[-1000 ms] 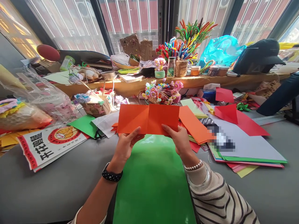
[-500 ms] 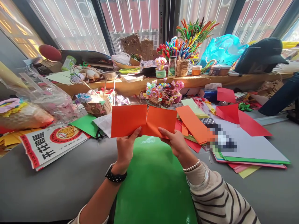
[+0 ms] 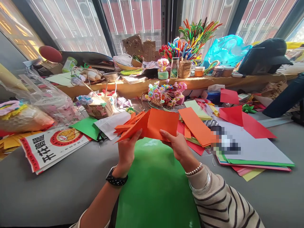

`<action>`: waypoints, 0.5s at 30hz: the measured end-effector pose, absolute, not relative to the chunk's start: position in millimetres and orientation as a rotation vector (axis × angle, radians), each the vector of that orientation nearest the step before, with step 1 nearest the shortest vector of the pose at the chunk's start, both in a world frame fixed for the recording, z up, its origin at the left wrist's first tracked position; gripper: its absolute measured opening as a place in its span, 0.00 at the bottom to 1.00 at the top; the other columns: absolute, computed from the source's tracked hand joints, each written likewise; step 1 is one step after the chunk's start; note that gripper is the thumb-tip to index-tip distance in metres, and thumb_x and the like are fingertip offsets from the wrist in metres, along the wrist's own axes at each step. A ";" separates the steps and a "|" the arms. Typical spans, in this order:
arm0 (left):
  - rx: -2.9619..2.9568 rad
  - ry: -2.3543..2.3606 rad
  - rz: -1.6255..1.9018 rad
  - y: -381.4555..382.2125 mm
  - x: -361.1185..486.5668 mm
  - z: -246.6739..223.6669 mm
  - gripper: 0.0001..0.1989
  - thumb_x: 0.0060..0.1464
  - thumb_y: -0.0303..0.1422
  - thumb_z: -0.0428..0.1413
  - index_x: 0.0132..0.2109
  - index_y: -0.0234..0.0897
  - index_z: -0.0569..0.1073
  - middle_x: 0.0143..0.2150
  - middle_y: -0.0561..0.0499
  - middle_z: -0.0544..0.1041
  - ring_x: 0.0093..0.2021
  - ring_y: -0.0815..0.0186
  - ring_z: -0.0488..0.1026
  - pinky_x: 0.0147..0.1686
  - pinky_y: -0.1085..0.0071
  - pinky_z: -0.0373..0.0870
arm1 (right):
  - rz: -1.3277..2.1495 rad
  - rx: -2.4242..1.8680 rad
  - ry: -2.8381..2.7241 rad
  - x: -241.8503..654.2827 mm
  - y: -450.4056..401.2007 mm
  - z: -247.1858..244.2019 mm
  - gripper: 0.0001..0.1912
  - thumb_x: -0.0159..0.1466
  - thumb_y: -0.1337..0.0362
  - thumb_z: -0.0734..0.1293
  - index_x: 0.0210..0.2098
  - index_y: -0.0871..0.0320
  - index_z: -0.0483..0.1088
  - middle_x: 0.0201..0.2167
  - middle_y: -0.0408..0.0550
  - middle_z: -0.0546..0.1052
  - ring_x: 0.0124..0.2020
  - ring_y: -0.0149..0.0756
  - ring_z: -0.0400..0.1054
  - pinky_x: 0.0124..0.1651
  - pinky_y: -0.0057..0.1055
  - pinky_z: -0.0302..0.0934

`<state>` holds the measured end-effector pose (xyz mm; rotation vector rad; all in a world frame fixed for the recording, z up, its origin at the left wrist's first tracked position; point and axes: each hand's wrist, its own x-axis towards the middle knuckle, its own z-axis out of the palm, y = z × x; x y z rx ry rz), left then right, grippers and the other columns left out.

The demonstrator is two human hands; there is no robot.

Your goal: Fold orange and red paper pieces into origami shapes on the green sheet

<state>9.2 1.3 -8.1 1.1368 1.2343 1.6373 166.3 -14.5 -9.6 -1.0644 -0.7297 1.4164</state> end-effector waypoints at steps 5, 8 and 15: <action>1.046 1.098 1.461 1.6 9.1 -1.7 0.11 0.35 0.34 0.61 0.27 0.30 0.74 0.24 0.50 0.76 0.23 0.67 0.72 0.30 0.70 0.71 | 1.330 -1.076 -0.748 166.8 -16.5 -3.7 0.17 0.45 0.59 0.71 0.34 0.57 0.70 0.34 0.47 0.76 0.31 0.35 0.71 0.33 0.30 0.65; 0.973 1.087 1.431 2.3 8.8 -1.8 0.11 0.35 0.34 0.61 0.27 0.29 0.74 0.23 0.50 0.76 0.23 0.67 0.72 0.30 0.70 0.71 | 1.326 -1.112 -0.793 167.3 -18.3 2.2 0.16 0.45 0.59 0.71 0.33 0.59 0.71 0.33 0.48 0.76 0.31 0.37 0.71 0.34 0.31 0.65; 0.920 1.080 1.458 2.2 10.7 -4.5 0.11 0.35 0.35 0.61 0.27 0.29 0.75 0.22 0.50 0.75 0.24 0.67 0.72 0.31 0.69 0.71 | 1.299 -1.166 -0.864 167.6 -19.2 4.4 0.14 0.42 0.61 0.72 0.28 0.60 0.72 0.25 0.45 0.76 0.23 0.29 0.69 0.27 0.24 0.64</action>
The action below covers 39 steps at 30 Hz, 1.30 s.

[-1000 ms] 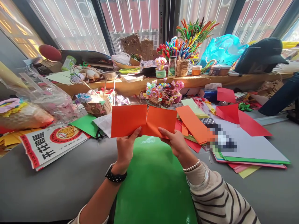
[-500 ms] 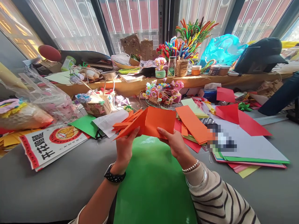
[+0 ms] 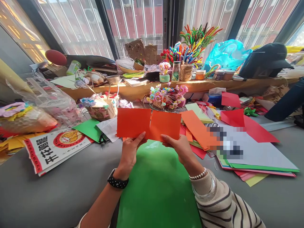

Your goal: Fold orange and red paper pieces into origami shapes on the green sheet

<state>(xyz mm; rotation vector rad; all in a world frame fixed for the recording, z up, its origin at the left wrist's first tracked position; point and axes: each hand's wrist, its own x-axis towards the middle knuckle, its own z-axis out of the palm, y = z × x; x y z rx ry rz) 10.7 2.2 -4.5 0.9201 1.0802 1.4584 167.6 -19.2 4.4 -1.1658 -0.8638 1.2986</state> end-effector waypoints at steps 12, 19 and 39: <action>1.546 1.325 1.802 -0.6 -3.1 3.7 0.36 0.41 0.36 0.58 0.56 0.37 0.52 0.55 0.39 0.59 0.50 0.58 0.64 0.46 0.63 0.64 | 1.359 -1.112 -0.638 176.3 -13.7 8.1 0.12 0.41 0.65 0.73 0.26 0.59 0.71 0.24 0.41 0.75 0.22 0.26 0.69 0.27 0.21 0.65; 2.780 1.392 1.440 -8.4 3.3 8.4 0.19 0.50 0.24 0.49 0.49 0.45 0.65 0.51 0.50 0.68 0.56 0.58 0.56 0.56 0.49 0.38 | 1.469 -1.113 -0.730 176.8 -18.3 11.6 0.12 0.42 0.65 0.72 0.26 0.60 0.71 0.22 0.42 0.74 0.20 0.26 0.68 0.25 0.21 0.65; 2.129 0.931 0.496 -27.9 -13.9 72.2 0.11 0.44 0.38 0.53 0.25 0.37 0.74 0.20 0.55 0.71 0.23 0.71 0.65 0.20 0.78 0.54 | 0.538 -0.938 -2.048 177.6 -37.6 47.0 0.17 0.53 0.58 0.65 0.42 0.53 0.67 0.42 0.48 0.70 0.46 0.40 0.60 0.48 0.36 0.54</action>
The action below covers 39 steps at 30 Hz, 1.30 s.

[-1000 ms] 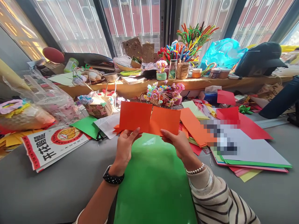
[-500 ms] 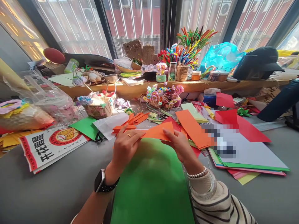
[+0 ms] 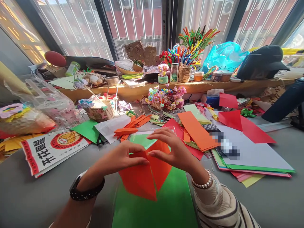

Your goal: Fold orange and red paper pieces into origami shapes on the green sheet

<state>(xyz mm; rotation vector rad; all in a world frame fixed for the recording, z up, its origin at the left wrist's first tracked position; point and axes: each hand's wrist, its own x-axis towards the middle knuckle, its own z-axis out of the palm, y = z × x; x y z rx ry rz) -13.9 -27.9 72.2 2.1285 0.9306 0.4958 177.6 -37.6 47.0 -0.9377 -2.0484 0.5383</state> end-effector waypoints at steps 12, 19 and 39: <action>2.123 1.058 0.355 -17.8 -7.1 69.9 0.11 0.48 0.37 0.50 0.31 0.37 0.74 0.29 0.53 0.75 0.31 0.68 0.70 0.28 0.77 0.60 | 0.989 -1.056 -2.045 180.1 -34.2 40.5 0.11 0.59 0.59 0.59 0.27 0.60 0.68 0.27 0.45 0.72 0.30 0.31 0.65 0.31 0.25 0.58; 2.323 1.300 0.389 -23.3 4.9 67.1 0.09 0.47 0.33 0.49 0.30 0.39 0.74 0.29 0.53 0.76 0.31 0.66 0.69 0.27 0.75 0.58 | 0.945 -1.183 -1.971 176.1 -34.2 38.1 0.11 0.57 0.58 0.60 0.27 0.59 0.69 0.26 0.45 0.73 0.30 0.32 0.65 0.29 0.25 0.58; 1.907 1.030 0.314 -17.2 -4.3 74.1 0.13 0.44 0.40 0.52 0.31 0.35 0.75 0.28 0.53 0.75 0.30 0.67 0.69 0.25 0.78 0.60 | 1.443 -1.024 -1.757 179.9 -38.8 40.7 0.11 0.57 0.59 0.60 0.26 0.61 0.66 0.20 0.40 0.63 0.23 0.25 0.55 0.23 0.22 0.47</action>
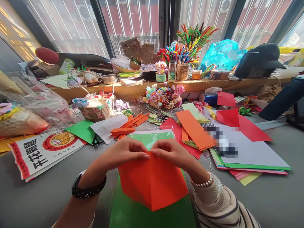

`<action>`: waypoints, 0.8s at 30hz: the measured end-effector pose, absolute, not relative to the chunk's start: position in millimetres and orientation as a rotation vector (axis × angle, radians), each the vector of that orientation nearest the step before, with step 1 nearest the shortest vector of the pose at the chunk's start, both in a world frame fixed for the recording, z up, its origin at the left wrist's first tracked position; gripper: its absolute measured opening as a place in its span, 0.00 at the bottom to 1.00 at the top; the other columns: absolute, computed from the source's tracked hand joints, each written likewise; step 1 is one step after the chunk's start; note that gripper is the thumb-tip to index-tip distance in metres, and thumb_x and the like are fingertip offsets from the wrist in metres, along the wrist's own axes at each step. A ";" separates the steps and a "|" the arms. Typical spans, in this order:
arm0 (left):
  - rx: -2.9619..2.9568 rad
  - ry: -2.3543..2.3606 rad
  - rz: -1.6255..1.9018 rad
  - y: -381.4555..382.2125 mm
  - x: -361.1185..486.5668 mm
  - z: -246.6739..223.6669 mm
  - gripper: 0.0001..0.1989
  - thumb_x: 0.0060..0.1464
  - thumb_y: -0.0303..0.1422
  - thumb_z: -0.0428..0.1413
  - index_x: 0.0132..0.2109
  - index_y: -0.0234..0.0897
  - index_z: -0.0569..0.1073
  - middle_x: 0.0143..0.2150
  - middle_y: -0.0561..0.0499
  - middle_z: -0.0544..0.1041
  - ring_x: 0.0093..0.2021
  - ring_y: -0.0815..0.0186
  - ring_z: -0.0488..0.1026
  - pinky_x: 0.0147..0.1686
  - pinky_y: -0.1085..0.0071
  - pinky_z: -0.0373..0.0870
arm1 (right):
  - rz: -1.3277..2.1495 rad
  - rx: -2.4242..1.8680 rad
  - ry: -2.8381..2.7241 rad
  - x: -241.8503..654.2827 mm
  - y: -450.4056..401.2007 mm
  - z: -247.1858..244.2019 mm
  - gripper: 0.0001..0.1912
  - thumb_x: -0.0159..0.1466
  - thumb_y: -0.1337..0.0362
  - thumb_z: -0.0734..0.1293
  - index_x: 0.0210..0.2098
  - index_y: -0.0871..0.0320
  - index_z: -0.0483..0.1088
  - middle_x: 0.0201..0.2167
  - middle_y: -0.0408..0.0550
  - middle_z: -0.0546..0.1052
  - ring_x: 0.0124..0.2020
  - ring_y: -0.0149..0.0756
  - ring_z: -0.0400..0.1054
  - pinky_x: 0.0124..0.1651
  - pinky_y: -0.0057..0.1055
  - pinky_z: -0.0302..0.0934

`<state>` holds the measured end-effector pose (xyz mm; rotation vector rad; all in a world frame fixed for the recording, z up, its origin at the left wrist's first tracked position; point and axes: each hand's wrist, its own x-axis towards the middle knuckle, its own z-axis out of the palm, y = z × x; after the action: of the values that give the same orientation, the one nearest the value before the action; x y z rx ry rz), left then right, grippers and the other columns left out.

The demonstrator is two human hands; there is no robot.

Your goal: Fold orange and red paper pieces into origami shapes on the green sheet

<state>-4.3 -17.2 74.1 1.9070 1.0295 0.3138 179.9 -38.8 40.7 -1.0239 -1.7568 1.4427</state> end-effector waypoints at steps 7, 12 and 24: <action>1.999 1.085 0.338 -17.1 -5.0 72.6 0.13 0.45 0.41 0.51 0.29 0.36 0.74 0.27 0.53 0.75 0.29 0.68 0.69 0.24 0.77 0.59 | 1.416 -1.038 -1.769 177.3 -37.1 38.1 0.12 0.57 0.58 0.60 0.27 0.61 0.67 0.22 0.41 0.65 0.24 0.26 0.56 0.23 0.22 0.48; 2.113 1.183 0.362 -19.4 -2.1 71.6 0.12 0.46 0.38 0.49 0.29 0.36 0.73 0.27 0.53 0.75 0.29 0.67 0.69 0.25 0.76 0.59 | 1.252 -1.124 -1.819 174.4 -37.2 35.2 0.13 0.58 0.57 0.59 0.28 0.60 0.67 0.25 0.43 0.68 0.26 0.28 0.60 0.25 0.22 0.51; 2.236 1.294 0.465 -22.0 5.9 69.1 0.10 0.46 0.36 0.50 0.28 0.38 0.74 0.28 0.54 0.76 0.29 0.67 0.68 0.28 0.75 0.59 | 1.075 -1.134 -1.838 174.5 -36.7 34.7 0.11 0.59 0.60 0.58 0.29 0.59 0.66 0.26 0.44 0.70 0.28 0.29 0.62 0.27 0.23 0.54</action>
<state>5.9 -22.0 69.1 2.2363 1.2937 0.4651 174.5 -36.7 34.7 -1.1342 -1.8376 1.0746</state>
